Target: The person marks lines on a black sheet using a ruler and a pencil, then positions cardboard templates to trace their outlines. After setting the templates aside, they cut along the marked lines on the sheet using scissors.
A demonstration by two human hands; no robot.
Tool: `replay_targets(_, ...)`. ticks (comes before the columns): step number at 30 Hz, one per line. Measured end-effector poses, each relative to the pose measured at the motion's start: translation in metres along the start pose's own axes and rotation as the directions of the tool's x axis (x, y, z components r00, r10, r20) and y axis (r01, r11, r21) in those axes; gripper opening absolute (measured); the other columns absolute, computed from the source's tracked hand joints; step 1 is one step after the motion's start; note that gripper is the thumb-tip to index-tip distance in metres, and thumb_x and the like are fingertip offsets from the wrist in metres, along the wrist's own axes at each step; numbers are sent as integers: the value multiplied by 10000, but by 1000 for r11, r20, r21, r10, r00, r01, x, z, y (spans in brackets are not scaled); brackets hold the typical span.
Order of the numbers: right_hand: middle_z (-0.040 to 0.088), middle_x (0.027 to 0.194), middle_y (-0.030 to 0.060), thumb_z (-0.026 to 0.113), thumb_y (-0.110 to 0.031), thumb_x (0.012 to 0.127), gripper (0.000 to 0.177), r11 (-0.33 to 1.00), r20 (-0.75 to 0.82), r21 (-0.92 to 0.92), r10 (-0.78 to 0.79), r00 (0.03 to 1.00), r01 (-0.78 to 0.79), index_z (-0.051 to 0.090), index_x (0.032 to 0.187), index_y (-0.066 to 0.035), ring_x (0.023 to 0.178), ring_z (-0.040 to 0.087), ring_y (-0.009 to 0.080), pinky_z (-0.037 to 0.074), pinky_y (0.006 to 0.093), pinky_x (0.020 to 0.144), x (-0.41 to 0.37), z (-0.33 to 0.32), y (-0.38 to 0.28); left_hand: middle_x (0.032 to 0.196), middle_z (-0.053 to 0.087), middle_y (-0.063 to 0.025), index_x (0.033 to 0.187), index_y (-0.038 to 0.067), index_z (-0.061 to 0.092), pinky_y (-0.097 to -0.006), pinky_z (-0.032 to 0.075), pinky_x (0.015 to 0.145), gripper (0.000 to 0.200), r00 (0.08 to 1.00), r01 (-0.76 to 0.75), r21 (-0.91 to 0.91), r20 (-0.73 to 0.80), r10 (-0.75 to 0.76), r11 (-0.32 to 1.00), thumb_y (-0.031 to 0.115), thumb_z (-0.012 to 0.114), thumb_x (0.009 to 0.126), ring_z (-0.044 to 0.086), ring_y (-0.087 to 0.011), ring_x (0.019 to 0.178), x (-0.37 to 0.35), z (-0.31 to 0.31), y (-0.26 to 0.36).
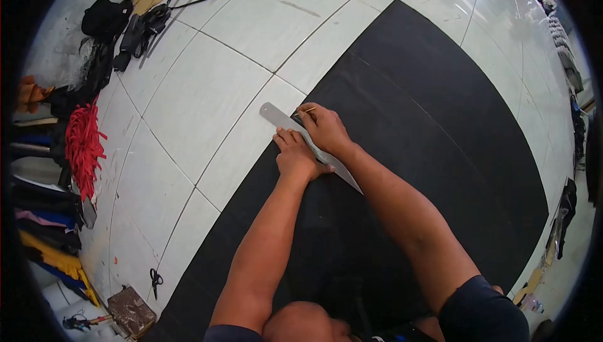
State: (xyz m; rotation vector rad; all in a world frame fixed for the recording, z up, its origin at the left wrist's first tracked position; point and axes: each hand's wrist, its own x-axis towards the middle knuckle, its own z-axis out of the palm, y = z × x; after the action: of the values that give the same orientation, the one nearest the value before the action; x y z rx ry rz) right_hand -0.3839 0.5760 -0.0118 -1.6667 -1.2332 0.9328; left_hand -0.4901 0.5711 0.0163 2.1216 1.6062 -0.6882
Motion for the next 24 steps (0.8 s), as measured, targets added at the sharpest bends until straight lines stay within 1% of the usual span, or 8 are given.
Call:
replay_targets(2,741,1050,176,606,-238,995,297,999,5,-28,-24,1000,24,691,1168,-12,985,722,293,542,376,854,5,7,5,1610,160,-326,1538,-101,165,-443,398,1154,1440,1000,-11,26,16,11,1000,709,866,576,129,-446,1527,-1,-2,1)
replay_targets(5,736,1080,170,606,-221,989,284,998,20,-62,-28,999,29,693,1171,-22,1011,712,319,542,387,872,6,9,8,1610,158,-332,1542,-100,154,-449,391,1158,1435,999,-17,41,41,15,999,716,854,592,123,-450,1528,-2,-6,2)
replay_targets(8,731,1109,158,594,-203,983,274,990,40,-112,-86,995,90,699,1172,-34,1018,699,337,536,397,892,7,10,10,1611,156,-334,1547,-98,141,-453,379,1165,1445,998,-31,60,55,28,998,732,843,594,124,-452,1527,-2,-7,2)
replay_targets(11,720,1131,151,576,-197,983,269,983,91,-156,-79,993,93,700,1166,-45,1039,682,343,531,415,903,7,10,10,1613,158,-330,1551,-91,134,-453,372,1170,1453,999,-34,71,43,31,997,744,835,592,127,-448,1528,-2,-6,3)
replay_targets(17,697,1078,140,546,-199,992,230,915,159,-331,-185,970,229,669,1129,-60,1027,666,343,530,448,880,-4,2,8,1621,155,-310,1554,-85,134,-450,376,1168,1441,1000,5,4,25,-5,1000,708,857,593,145,-418,1532,-4,-5,2)
replay_targets(20,690,1073,139,569,-146,956,207,897,160,-370,-195,968,242,640,1142,-89,994,670,374,544,450,848,-40,-18,24,1625,152,-296,1550,-88,140,-454,396,1150,1431,1000,27,-8,2,-27,1000,690,863,592,168,-409,1527,0,-1,2)
replay_targets(22,684,1074,138,558,-147,965,199,913,131,-359,-158,979,195,627,1141,-85,990,666,379,542,463,848,-80,-41,31,1622,155,-288,1541,-91,153,-457,435,1117,1408,998,17,3,-53,-16,1000,689,852,599,189,-413,1517,2,6,-1)
replay_targets(24,676,1081,140,550,-151,974,192,922,69,-364,-119,990,136,619,1139,-82,989,663,383,538,475,849,-121,-59,37,1621,182,-284,1543,-90,172,-454,425,1126,1424,999,22,25,-41,-21,999,696,859,574,195,-394,1522,0,5,1)
